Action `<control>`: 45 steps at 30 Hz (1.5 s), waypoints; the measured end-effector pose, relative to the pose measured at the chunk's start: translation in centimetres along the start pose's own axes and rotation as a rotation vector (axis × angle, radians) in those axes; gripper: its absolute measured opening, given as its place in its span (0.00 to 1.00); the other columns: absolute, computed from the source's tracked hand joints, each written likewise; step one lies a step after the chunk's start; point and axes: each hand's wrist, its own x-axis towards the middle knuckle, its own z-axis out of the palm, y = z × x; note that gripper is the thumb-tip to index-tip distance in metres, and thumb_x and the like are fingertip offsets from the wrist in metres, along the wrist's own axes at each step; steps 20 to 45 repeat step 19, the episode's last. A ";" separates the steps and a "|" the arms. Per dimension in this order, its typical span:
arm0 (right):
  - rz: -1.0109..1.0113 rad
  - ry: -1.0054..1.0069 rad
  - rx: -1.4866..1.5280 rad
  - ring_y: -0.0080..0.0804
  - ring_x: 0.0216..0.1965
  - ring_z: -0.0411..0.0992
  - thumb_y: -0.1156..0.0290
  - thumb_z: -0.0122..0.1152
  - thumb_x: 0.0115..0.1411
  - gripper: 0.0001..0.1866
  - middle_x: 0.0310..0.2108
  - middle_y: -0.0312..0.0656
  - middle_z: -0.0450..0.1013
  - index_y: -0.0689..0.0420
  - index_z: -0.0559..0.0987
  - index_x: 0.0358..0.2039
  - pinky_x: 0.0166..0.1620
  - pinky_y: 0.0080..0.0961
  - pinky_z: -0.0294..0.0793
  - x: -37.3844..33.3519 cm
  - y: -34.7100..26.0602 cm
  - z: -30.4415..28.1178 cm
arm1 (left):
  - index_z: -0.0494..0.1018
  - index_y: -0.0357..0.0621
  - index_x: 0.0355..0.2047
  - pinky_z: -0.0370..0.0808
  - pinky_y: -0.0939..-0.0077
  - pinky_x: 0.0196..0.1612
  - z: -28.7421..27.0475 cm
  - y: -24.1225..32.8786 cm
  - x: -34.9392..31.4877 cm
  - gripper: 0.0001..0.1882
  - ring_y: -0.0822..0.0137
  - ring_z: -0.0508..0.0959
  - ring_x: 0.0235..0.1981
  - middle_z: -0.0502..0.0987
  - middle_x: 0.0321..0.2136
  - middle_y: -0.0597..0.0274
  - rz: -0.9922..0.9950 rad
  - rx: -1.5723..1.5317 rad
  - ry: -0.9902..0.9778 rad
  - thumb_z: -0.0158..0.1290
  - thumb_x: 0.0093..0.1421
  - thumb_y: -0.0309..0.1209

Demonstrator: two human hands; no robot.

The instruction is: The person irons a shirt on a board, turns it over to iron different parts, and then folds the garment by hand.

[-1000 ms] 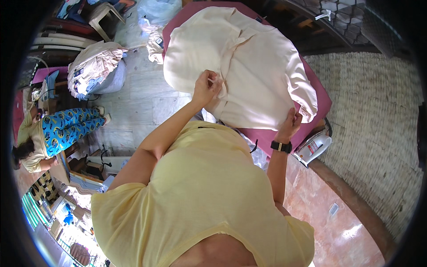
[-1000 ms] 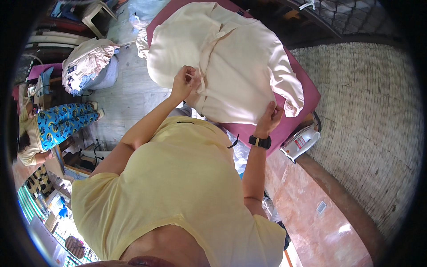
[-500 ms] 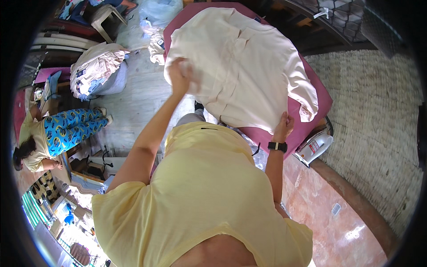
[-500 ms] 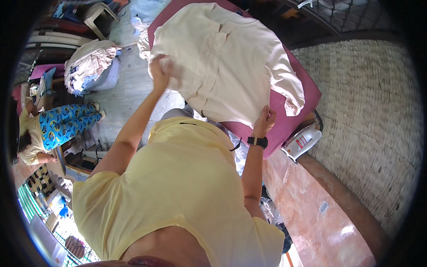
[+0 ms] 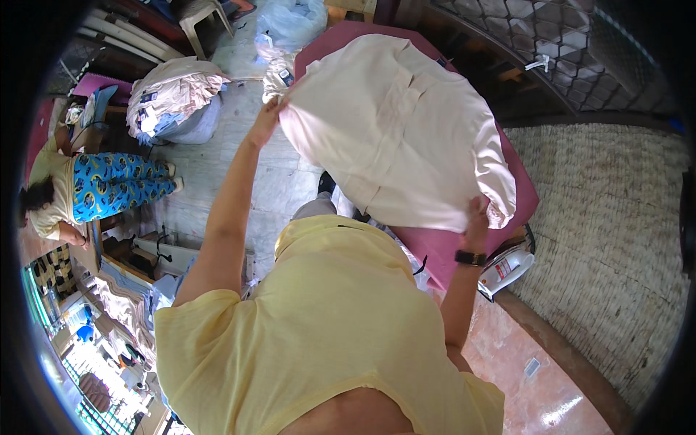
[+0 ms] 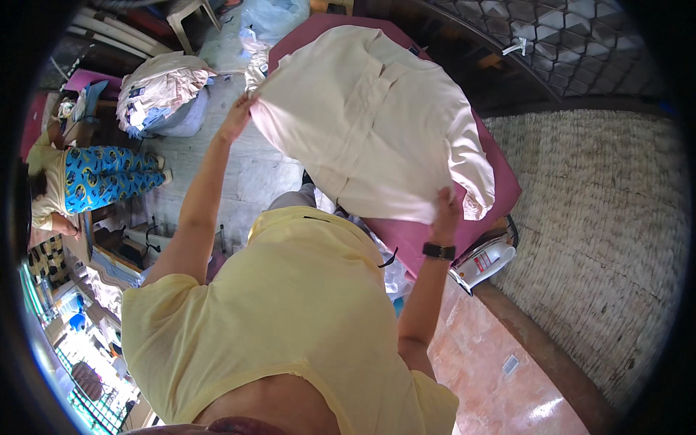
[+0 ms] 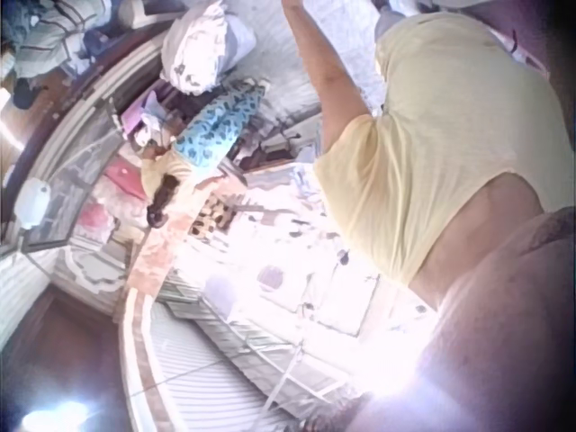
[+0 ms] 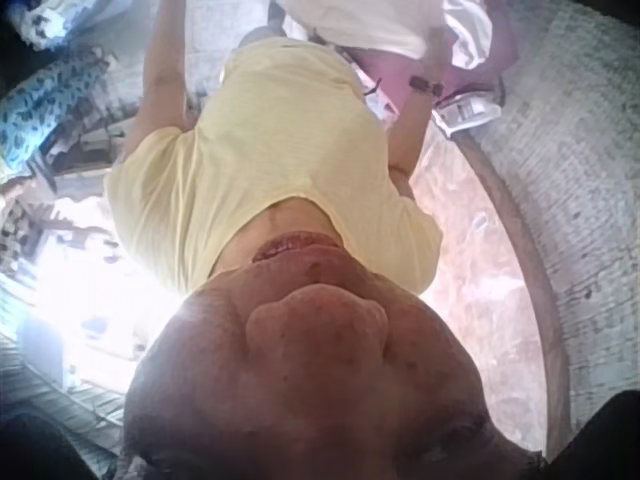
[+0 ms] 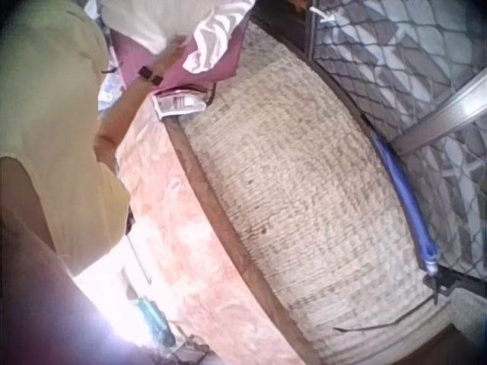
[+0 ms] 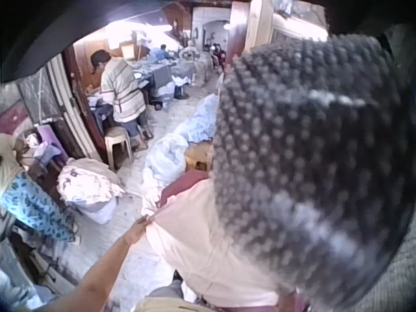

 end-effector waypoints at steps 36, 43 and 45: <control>-0.900 -0.666 0.322 0.30 0.46 0.74 0.80 0.62 0.60 0.20 0.48 0.45 0.75 0.63 0.72 0.53 0.47 0.21 0.75 5.0 -48.6 16.3 | 0.65 0.43 0.62 0.74 0.81 0.51 -5.3 44.2 -21.6 0.21 0.72 0.78 0.45 0.78 0.47 0.65 0.882 0.081 0.086 0.45 0.69 0.27; -0.900 -0.666 0.322 0.30 0.46 0.74 0.80 0.62 0.60 0.20 0.48 0.45 0.75 0.63 0.72 0.53 0.47 0.21 0.75 5.0 -48.6 16.3 | 0.65 0.43 0.62 0.74 0.81 0.51 -5.3 44.2 -21.6 0.21 0.72 0.78 0.45 0.78 0.47 0.65 0.882 0.081 0.086 0.45 0.69 0.27; -0.900 -0.666 0.322 0.30 0.46 0.74 0.80 0.62 0.60 0.20 0.48 0.45 0.75 0.63 0.72 0.53 0.47 0.21 0.75 5.0 -48.6 16.3 | 0.65 0.43 0.62 0.74 0.81 0.51 -5.3 44.2 -21.6 0.21 0.72 0.78 0.45 0.78 0.47 0.65 0.882 0.081 0.086 0.45 0.69 0.27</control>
